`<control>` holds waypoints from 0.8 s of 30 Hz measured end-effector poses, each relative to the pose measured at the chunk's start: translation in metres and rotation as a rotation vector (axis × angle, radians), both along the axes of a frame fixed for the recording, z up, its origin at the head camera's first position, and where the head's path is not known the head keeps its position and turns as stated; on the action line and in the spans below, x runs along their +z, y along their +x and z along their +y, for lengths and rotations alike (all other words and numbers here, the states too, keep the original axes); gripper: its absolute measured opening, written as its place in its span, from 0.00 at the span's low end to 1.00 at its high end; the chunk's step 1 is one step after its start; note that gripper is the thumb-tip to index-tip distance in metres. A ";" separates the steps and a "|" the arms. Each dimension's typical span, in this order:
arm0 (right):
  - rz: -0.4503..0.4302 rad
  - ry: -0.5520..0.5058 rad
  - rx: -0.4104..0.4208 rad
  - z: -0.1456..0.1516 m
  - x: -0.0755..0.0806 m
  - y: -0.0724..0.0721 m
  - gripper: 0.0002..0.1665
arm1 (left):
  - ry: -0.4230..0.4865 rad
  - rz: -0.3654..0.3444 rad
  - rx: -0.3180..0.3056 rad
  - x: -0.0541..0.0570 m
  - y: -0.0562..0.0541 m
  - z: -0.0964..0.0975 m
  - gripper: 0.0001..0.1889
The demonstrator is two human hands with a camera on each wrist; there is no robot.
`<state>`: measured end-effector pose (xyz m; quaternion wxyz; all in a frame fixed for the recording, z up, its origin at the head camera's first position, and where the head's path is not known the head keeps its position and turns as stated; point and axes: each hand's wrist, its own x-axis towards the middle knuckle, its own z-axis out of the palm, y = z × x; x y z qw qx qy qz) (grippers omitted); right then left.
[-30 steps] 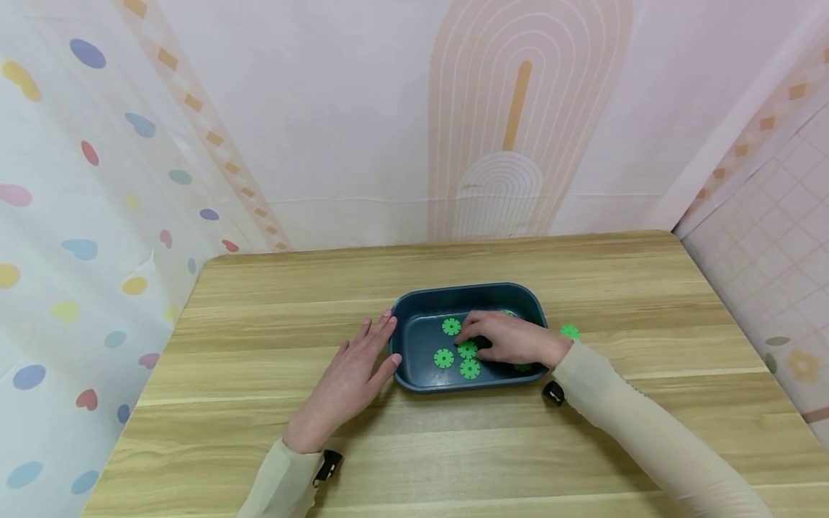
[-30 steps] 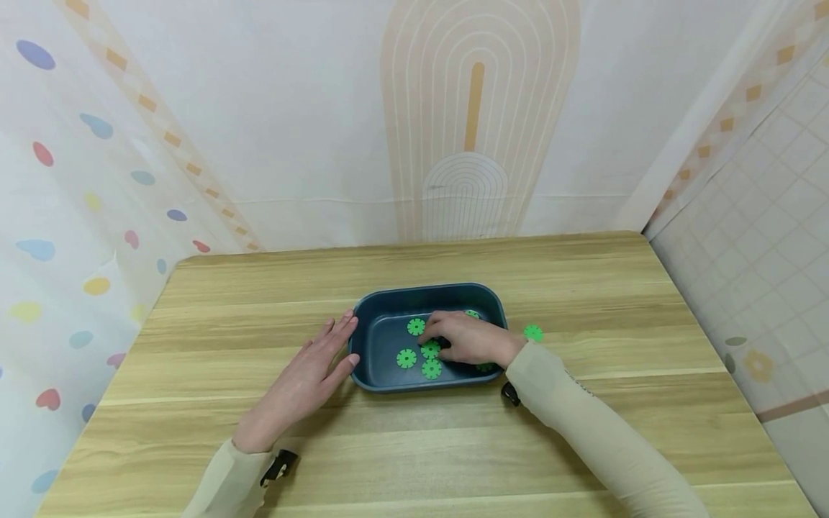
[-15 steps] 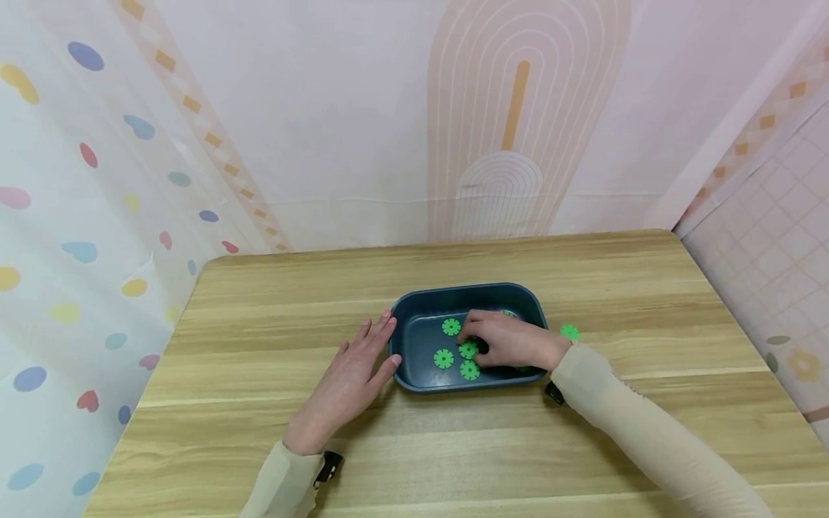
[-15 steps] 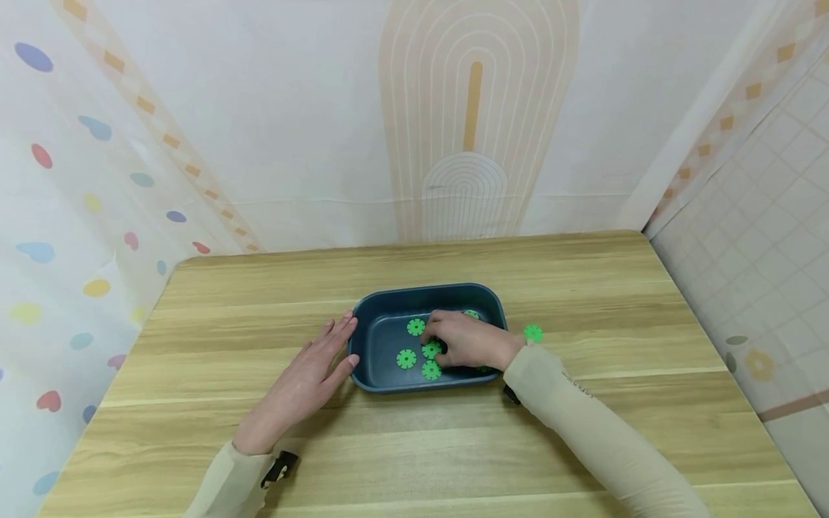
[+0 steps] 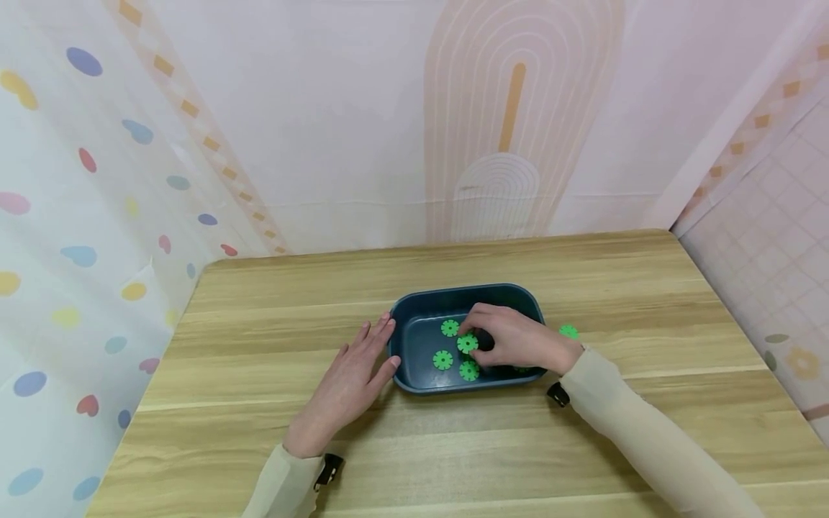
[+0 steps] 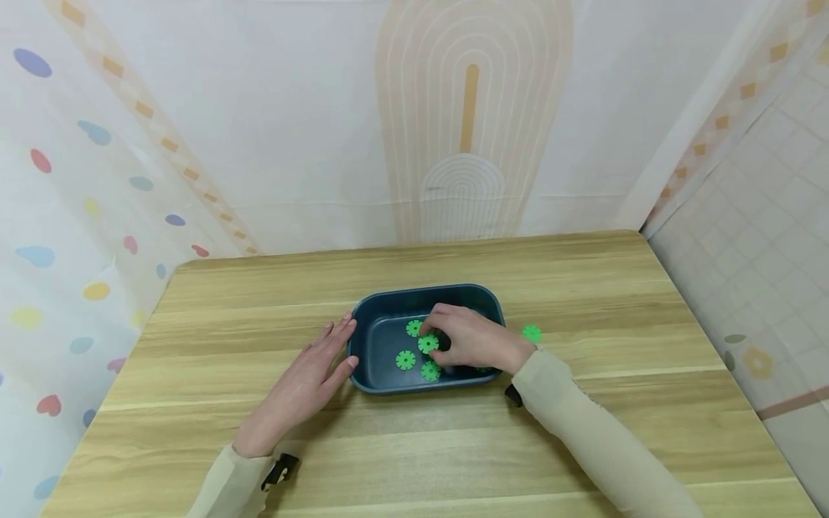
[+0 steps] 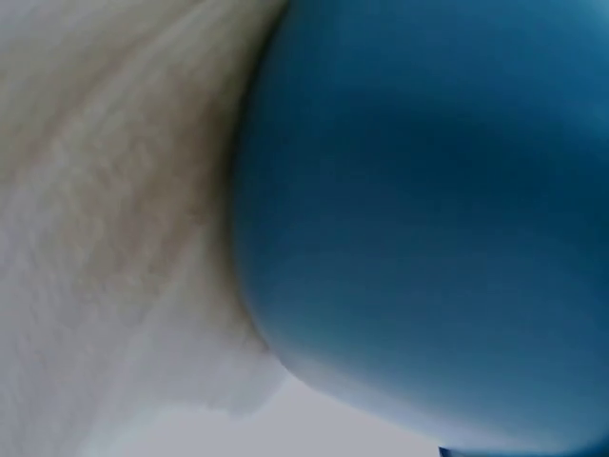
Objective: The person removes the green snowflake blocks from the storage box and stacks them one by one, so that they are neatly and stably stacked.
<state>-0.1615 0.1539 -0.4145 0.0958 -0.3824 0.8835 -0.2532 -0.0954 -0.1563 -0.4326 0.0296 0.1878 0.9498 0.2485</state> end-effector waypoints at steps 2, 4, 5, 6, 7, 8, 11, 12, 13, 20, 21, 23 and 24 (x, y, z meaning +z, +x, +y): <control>0.008 -0.016 -0.016 0.002 0.003 0.002 0.17 | 0.003 0.001 0.001 0.000 0.000 0.000 0.33; 0.018 -0.028 -0.035 0.004 0.005 0.004 0.16 | 0.005 0.003 0.002 -0.001 0.000 0.000 0.33; 0.025 -0.031 -0.045 0.005 0.006 0.005 0.16 | 0.006 0.003 0.003 -0.001 0.000 0.000 0.33; 0.030 -0.035 -0.055 0.005 0.007 0.005 0.16 | 0.007 0.003 0.003 -0.001 0.000 0.000 0.33; 0.035 -0.040 -0.064 0.007 0.008 0.006 0.16 | 0.008 0.003 0.003 -0.002 0.000 0.000 0.33; 0.041 -0.043 -0.074 0.008 0.008 0.007 0.16 | 0.008 0.003 0.004 -0.002 0.000 0.000 0.33; 0.053 -0.066 -0.094 0.011 0.010 0.009 0.17 | 0.009 0.003 0.004 -0.002 0.000 0.000 0.33; 0.056 -0.078 -0.097 0.013 0.010 0.010 0.17 | 0.009 0.002 0.005 -0.002 0.000 0.000 0.33; 0.061 -0.088 -0.100 0.014 0.011 0.010 0.17 | 0.009 0.002 0.004 -0.002 0.000 0.000 0.33; 0.051 -0.166 -0.125 0.027 0.016 0.016 0.17 | 0.009 0.007 0.001 -0.001 0.000 0.000 0.33; 0.049 -0.172 -0.130 0.028 0.016 0.017 0.17 | 0.009 0.007 0.002 -0.001 0.000 0.000 0.33; 0.047 -0.180 -0.141 0.032 0.018 0.019 0.17 | 0.009 0.008 0.002 -0.001 0.000 0.000 0.33; 0.048 -0.182 -0.145 0.033 0.018 0.020 0.17 | 0.010 0.009 0.002 -0.001 0.000 0.001 0.33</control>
